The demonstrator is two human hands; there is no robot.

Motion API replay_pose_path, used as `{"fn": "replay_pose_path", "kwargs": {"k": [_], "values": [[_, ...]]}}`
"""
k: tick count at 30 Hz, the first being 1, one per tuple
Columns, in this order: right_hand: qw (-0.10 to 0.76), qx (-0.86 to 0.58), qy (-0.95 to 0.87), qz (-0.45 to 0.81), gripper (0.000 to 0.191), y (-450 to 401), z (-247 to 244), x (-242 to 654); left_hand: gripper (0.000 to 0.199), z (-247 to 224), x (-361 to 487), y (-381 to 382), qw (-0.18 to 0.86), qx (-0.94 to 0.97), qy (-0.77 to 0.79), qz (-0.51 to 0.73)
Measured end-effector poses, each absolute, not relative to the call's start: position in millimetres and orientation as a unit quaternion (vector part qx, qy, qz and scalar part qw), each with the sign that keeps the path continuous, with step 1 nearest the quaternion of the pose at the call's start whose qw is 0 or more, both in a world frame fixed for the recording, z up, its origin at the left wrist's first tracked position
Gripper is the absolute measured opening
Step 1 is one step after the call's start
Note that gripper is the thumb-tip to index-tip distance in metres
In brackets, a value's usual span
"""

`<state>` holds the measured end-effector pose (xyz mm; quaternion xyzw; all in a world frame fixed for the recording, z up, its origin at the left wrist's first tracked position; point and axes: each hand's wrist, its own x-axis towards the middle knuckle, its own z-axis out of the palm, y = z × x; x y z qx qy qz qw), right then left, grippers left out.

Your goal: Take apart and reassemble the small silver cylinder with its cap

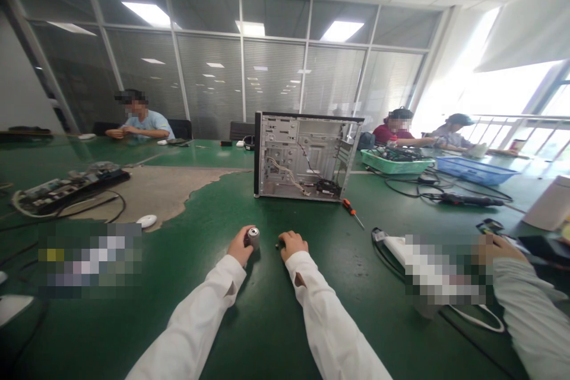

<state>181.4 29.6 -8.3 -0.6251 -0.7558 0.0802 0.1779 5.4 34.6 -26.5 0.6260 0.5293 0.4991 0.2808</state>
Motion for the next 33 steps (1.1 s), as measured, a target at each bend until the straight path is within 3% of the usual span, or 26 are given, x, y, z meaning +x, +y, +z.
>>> {"fn": "replay_pose_path", "kwargs": {"k": [4, 33], "values": [[0.138, -0.65, -0.744, 0.069, 0.038, 29.3, -3.7, 185.1, 0.057, -31.1, 4.7, 38.1, 0.282, 0.622, 0.534, 0.499], [0.161, -0.636, -0.753, 0.045, 0.034, 26.0, -5.5, 184.1, 0.053, -29.2, 2.7, 37.7, 0.265, 0.64, 0.536, 0.483]]}}
